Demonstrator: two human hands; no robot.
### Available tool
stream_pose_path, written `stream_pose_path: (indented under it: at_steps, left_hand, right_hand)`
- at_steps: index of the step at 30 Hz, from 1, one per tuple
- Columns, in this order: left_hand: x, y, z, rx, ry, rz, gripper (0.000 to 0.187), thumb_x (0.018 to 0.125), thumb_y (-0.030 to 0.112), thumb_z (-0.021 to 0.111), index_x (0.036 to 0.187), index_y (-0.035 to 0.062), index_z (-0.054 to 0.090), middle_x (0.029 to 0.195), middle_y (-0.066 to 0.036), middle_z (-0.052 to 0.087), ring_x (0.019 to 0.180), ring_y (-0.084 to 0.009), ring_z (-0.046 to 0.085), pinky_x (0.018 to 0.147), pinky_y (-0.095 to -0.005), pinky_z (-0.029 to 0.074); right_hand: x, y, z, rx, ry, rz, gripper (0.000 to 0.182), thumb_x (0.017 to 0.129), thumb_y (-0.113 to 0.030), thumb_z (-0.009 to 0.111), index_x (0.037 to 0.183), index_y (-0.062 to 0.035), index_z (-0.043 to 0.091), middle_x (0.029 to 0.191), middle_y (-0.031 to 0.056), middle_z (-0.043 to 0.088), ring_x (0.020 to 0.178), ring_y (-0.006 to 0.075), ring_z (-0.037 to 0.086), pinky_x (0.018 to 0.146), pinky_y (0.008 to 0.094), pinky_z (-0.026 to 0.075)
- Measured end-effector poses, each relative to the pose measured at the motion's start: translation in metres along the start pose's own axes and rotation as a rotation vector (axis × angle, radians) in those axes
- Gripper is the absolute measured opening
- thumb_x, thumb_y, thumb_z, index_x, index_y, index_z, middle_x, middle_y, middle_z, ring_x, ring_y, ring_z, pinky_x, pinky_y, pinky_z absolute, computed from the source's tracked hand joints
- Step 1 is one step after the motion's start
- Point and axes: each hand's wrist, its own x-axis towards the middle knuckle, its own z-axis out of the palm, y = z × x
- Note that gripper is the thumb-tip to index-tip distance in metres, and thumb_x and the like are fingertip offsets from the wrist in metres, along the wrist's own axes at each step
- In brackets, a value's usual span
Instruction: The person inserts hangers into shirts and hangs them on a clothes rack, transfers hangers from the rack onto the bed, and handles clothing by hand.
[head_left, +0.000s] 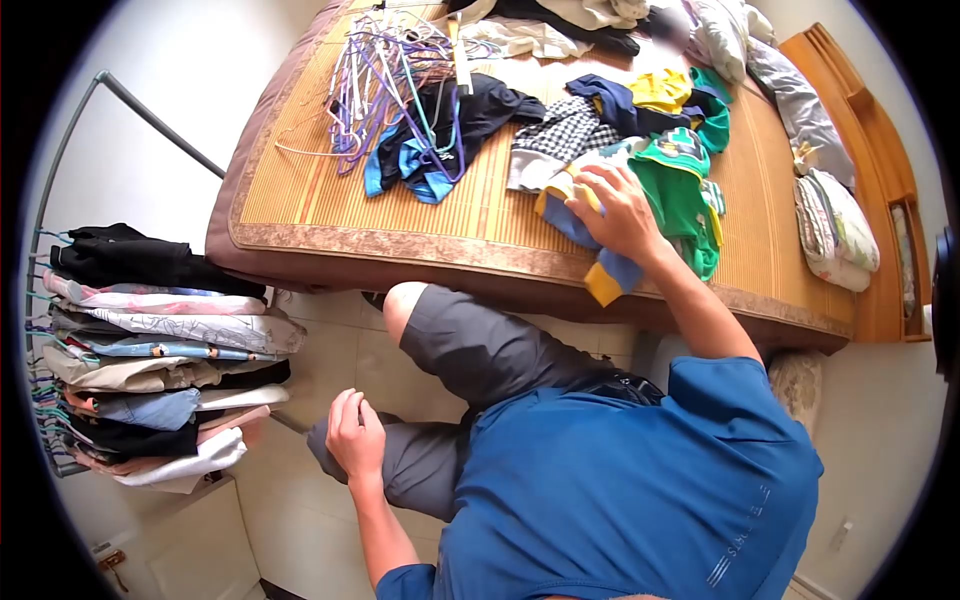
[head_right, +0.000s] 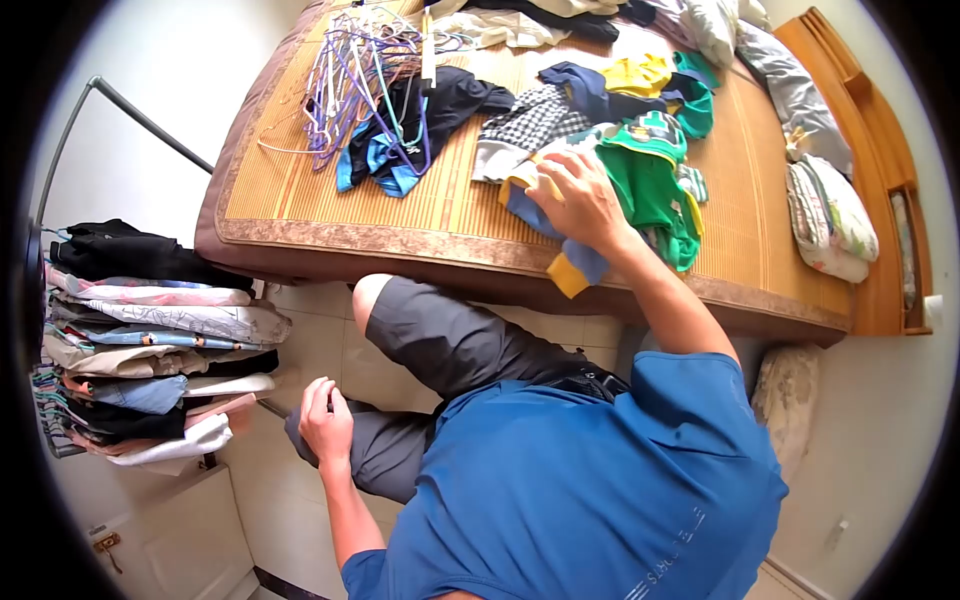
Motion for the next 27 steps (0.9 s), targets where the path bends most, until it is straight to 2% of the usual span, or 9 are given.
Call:
stream_pose_path:
  at_steps: [7,10,13,15,19,21,22,24,27]
  left_hand:
    - [-0.018,0.031,0.029,-0.206,-0.173,-0.063,0.020,0.088,0.003,0.072,0.107,-0.0016,0.075,0.122,-0.021,0.072,0.108,-0.0406,0.070,0.095,-0.0447,0.057]
    - [-0.033,0.019,0.039,-0.228,-0.149,-0.074,0.018,0.090,-0.001,0.072,0.107,-0.0028,0.074,0.120,-0.018,0.073,0.099,-0.0296,0.074,0.085,-0.0364,0.061]
    - [-0.039,0.021,0.030,-0.330,-0.127,-0.226,0.016,0.092,-0.001,0.072,0.108,-0.0043,0.075,0.120,-0.015,0.073,0.096,-0.0221,0.074,0.082,-0.0315,0.061]
    - [-0.039,0.020,0.026,-0.411,-0.062,-0.226,0.015,0.094,-0.002,0.072,0.108,-0.0054,0.074,0.120,-0.014,0.074,0.095,-0.0186,0.073,0.083,-0.0296,0.060]
    - [-0.035,0.024,0.020,-0.549,0.002,-0.305,0.016,0.095,-0.002,0.070,0.110,-0.0045,0.074,0.120,-0.012,0.073,0.097,-0.0178,0.072,0.083,-0.0306,0.060]
    - [-0.033,0.020,0.018,-0.667,0.006,-0.371,0.016,0.099,0.003,0.069,0.113,-0.0045,0.074,0.121,-0.011,0.073,0.098,-0.0174,0.071,0.085,-0.0306,0.060]
    - [-0.022,0.041,0.005,-0.870,0.008,-0.457,0.020,0.102,0.007,0.068,0.117,-0.0043,0.072,0.124,-0.011,0.072,0.101,-0.0180,0.070,0.086,-0.0314,0.060]
    - [-0.007,0.072,-0.018,-1.305,0.005,-0.486,0.038,0.109,0.024,0.060,0.135,-0.0039,0.064,0.132,-0.013,0.068,0.111,-0.0215,0.067,0.090,-0.0372,0.059]
    - [-0.009,0.077,-0.037,-1.876,0.221,-0.713,0.047,0.111,0.036,0.054,0.142,0.0012,0.059,0.137,-0.012,0.065,0.118,-0.0281,0.065,0.107,-0.0457,0.052]
  right_hand:
    - [-0.002,0.063,-0.056,-0.557,0.281,0.320,0.042,0.085,-0.013,0.066,0.127,-0.0090,0.069,0.130,0.0139,0.066,0.125,0.0374,0.061,0.107,0.0492,0.047]
    - [-0.025,0.102,-0.070,-0.410,-0.012,0.606,0.041,0.087,-0.015,0.060,0.127,-0.0168,0.073,0.130,0.0142,0.070,0.116,0.0380,0.067,0.099,0.0508,0.054]
    - [-0.015,0.130,-0.075,0.018,0.427,0.674,0.026,0.095,-0.016,0.060,0.111,-0.0109,0.079,0.103,0.0122,0.078,0.090,0.0348,0.075,0.080,0.0421,0.058]
    - [0.024,0.121,-0.093,0.537,0.859,0.928,0.021,0.099,-0.013,0.061,0.104,-0.0027,0.079,0.084,0.0053,0.075,0.076,0.0201,0.073,0.068,0.0336,0.056]
    - [0.104,-0.013,-0.139,0.977,1.008,0.341,0.018,0.095,0.003,0.063,0.107,0.0029,0.076,0.083,0.0027,0.072,0.072,0.0091,0.064,0.064,0.0236,0.053]
    - [0.112,-0.073,-0.111,0.873,0.730,0.061,0.026,0.091,0.007,0.060,0.111,-0.0011,0.075,0.078,0.0015,0.070,0.064,0.0087,0.063,0.058,0.0249,0.052]
    - [0.104,-0.122,-0.109,0.382,0.459,-0.054,0.035,0.082,0.010,0.061,0.110,-0.0057,0.074,0.080,0.0067,0.068,0.068,0.0160,0.065,0.058,0.0316,0.052]
    - [0.112,-0.216,-0.072,0.984,0.319,-0.545,0.042,0.066,0.009,0.064,0.104,-0.0065,0.072,0.080,0.0120,0.062,0.073,0.0352,0.062,0.063,0.0456,0.053]
    - [0.040,-0.284,-0.011,1.048,-0.387,-0.696,0.035,0.076,0.000,0.066,0.110,-0.0055,0.072,0.091,0.0131,0.065,0.091,0.0344,0.065,0.077,0.0450,0.055]
